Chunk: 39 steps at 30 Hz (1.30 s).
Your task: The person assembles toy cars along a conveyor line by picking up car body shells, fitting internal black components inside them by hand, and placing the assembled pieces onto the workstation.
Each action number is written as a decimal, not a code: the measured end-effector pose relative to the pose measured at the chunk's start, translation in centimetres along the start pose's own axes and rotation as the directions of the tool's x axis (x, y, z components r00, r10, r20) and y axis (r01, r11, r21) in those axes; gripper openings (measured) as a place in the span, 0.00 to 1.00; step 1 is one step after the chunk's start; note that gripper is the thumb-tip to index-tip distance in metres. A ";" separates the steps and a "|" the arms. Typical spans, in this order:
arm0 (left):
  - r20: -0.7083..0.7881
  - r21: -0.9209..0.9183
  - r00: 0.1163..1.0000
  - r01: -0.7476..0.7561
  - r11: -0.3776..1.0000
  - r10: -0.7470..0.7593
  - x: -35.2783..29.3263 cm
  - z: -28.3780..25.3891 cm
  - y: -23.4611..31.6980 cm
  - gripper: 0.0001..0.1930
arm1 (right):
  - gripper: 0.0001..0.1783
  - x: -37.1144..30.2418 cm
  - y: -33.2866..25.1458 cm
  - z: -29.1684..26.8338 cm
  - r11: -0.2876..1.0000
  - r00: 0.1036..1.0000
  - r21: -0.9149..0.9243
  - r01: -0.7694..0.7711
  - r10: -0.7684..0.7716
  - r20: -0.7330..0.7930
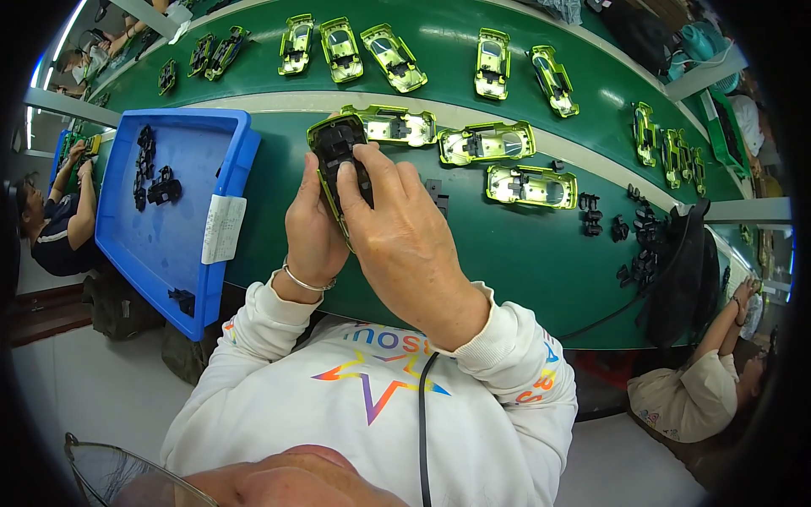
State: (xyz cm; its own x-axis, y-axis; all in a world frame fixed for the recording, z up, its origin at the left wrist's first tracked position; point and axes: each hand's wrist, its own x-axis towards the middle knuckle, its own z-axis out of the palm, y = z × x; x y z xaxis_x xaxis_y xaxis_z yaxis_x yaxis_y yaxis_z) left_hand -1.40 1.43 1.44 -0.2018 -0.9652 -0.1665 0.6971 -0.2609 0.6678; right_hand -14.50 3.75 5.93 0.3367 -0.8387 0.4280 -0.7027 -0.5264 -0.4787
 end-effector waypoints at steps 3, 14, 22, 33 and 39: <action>-0.024 -0.015 0.999 -0.028 0.999 0.028 -0.1 -0.2 -0.1 0.25 | 0.26 0.3 -0.2 -0.3 0.999 1.000 0.032 -0.016 0.016 -0.011; -0.041 0.057 0.997 -0.057 0.997 0.060 0.2 0.0 0.3 0.25 | 0.28 -0.2 0.2 0.5 0.992 1.000 -0.123 0.008 -0.008 -0.006; 0.054 0.018 0.998 -0.015 1.000 0.014 0.0 -1.4 -0.5 0.26 | 0.32 -1.6 0.2 1.1 0.988 0.997 -0.157 0.008 -0.020 -0.076; 0.178 0.307 0.983 -0.106 0.946 0.052 2.3 -0.4 1.5 0.27 | 0.19 -7.3 8.2 -6.7 0.861 0.871 0.443 -0.251 0.400 -0.285; 0.159 0.149 0.987 -0.012 0.989 -0.011 4.2 0.6 1.6 0.24 | 0.16 -15.8 15.9 -11.4 0.693 0.674 -0.104 -0.714 0.639 -0.372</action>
State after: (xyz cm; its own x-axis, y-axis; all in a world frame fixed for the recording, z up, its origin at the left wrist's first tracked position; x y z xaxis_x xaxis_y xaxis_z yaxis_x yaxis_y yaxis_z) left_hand -1.52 -3.00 2.24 -0.3163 -0.9469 -0.0570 0.5891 -0.2432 0.7706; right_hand -38.15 10.18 0.28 -0.4549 -0.8493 0.2678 -0.7924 0.2488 -0.5570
